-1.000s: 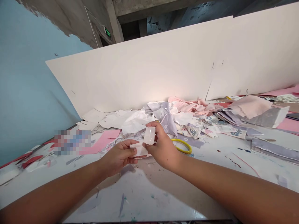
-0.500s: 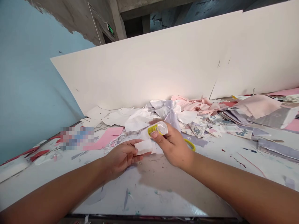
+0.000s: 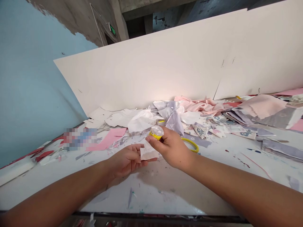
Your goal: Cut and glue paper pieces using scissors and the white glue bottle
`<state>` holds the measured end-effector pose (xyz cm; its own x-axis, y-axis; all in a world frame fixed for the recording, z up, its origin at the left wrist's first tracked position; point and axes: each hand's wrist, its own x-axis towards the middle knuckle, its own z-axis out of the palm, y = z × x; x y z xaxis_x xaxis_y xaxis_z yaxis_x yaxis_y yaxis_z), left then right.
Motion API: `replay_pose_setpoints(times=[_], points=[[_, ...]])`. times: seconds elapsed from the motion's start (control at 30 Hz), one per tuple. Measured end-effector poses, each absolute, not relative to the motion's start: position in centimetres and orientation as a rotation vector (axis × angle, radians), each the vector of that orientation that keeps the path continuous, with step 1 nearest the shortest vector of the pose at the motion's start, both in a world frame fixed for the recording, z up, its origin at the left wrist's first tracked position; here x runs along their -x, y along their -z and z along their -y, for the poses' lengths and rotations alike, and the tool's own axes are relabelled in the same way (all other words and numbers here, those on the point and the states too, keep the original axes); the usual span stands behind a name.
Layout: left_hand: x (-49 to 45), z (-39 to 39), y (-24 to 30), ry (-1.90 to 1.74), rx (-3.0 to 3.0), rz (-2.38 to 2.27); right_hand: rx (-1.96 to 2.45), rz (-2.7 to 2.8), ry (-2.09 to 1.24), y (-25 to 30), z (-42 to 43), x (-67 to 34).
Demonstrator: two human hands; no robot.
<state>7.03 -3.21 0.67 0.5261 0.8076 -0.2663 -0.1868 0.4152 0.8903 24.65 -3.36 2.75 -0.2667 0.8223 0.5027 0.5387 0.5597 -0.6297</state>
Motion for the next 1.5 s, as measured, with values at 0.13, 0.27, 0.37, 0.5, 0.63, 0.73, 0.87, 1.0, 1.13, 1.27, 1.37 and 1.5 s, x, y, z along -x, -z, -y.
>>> replay_pose_setpoints(times=[0.13, 0.27, 0.37, 0.5, 0.63, 0.73, 0.87, 1.0, 1.13, 1.27, 1.37, 1.5], points=[[-7.1, 3.0, -0.5, -0.711, -0.943, -0.789, 1.114, 1.955, -0.493, -3.0, 3.1, -24.4], [-7.1, 2.8, -0.2, -0.710, -0.963, -0.774, 1.127, 1.934, -0.601, -3.3, 2.7, -24.1], [-7.1, 3.0, -0.1, -0.726, -0.955, -0.769, 1.111, 1.856, -0.734, -3.4, 2.6, -23.9], [-7.1, 3.1, -0.2, -0.729, -0.943, -0.786, 1.098, 1.782, -0.824, -3.8, 2.6, -23.7], [-7.1, 2.9, -0.1, -0.728, -0.951, -0.762, 1.092, 1.794, -0.852, -4.4, 2.6, -23.6], [-7.0, 2.9, 0.0, -0.729, -0.975, -0.736, 1.120, 1.882, -0.964, -4.9, 2.3, -23.5], [-6.9, 2.9, 0.1, -0.733, -0.987, -0.723, 1.185, 1.884, -1.213, -5.7, 1.3, -23.6], [-7.0, 3.0, -0.1, -0.748, -0.979, -0.713, 1.201, 1.800, -1.020, -6.5, 0.9, -24.1], [-7.2, 3.1, -0.4, -0.758, -0.969, -0.709, 1.158, 1.908, -0.838, -6.8, 1.6, -24.2], [-7.1, 3.1, -0.4, -0.762, -0.931, -0.727, 1.095, 1.933, -0.767, -6.5, 2.2, -23.6], [-7.0, 3.1, -0.3, -0.772, -0.923, -0.718, 1.064, 1.986, -0.801, -6.0, 2.1, -23.2], [-6.9, 3.1, -0.2, -0.775, -0.930, -0.706, 1.037, 2.022, -0.791, -5.3, 1.8, -23.0]])
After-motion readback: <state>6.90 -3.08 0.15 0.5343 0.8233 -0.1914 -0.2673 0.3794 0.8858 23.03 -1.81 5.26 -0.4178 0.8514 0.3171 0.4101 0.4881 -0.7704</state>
